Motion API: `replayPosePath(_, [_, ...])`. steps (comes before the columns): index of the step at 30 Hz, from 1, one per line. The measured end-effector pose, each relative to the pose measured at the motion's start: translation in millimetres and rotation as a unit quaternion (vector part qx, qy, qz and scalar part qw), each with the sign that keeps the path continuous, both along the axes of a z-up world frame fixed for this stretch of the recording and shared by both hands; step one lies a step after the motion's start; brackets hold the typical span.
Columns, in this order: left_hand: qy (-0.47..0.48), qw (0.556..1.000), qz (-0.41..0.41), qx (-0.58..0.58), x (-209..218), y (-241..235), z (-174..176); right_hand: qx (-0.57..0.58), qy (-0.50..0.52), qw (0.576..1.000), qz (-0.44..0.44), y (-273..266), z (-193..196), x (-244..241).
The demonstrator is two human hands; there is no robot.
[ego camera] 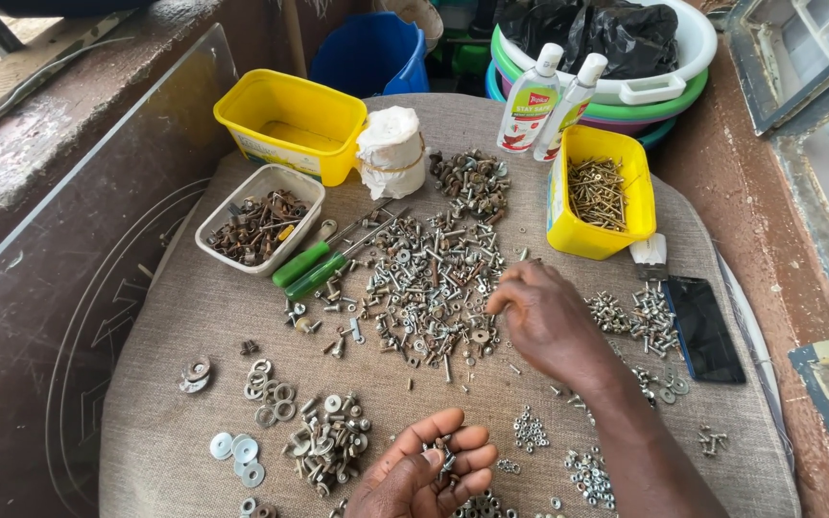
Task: The person sorts a mixed pile of metal fasteners on a table, picking up individual screws and washers by hand and placing them into separate small piles. The hands repeatedly reach into the central pile, separate items, and move them to the left or right.
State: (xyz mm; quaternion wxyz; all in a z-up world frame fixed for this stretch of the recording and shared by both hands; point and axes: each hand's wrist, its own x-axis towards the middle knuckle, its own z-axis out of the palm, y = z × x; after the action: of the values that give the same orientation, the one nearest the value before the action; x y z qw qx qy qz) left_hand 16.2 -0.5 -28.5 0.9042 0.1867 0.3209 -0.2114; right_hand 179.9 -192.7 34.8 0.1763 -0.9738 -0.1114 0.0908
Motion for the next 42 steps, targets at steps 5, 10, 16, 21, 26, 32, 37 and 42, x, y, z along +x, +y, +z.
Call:
replayPosePath(5, [-0.012, 1.0, -0.001, 0.002, -0.2, 0.7, -0.3, 0.04, -0.119, 0.992, -0.009, -13.0, -6.0, 7.6])
replayPosePath(10, [-0.018, 1.0, -0.002, 0.001, 1.3, -0.2, 3.0, 0.043, -0.142, 0.989, -0.008, -13.4, -10.1, 9.9])
replayPosePath(16, [-0.036, 0.999, -0.003, 0.004, -1.2, 0.5, 2.8, 0.013, -0.13, 0.991, -0.024, -13.8, -12.5, 11.4])
replayPosePath(21, [-0.025, 1.0, -0.001, 0.001, -1.0, 1.3, 3.6, 0.046, -0.151, 0.987, -0.014, -10.8, -15.6, 11.5])
replayPosePath(26, [-0.028, 1.0, -0.005, 0.007, -0.9, 1.3, 1.9, 0.002, -0.085, 0.996, 0.017, 8.9, -20.8, 16.4])
replayPosePath(32, [-0.007, 0.999, 0.015, 0.03, 4.1, 12.8, 57.8, -0.089, -0.068, 0.99, 0.083, 18.0, -25.3, 38.7])
replayPosePath(37, [-0.035, 0.993, 0.069, 0.087, 1.2, 24.1, 85.0, -0.122, -0.096, 0.98, 0.122, 26.3, -12.0, 37.0])
replayPosePath(42, [-0.063, 0.991, 0.084, 0.087, -5.1, 27.0, 83.4, -0.034, -0.038, 0.997, 0.05, 14.2, 6.3, 11.8])
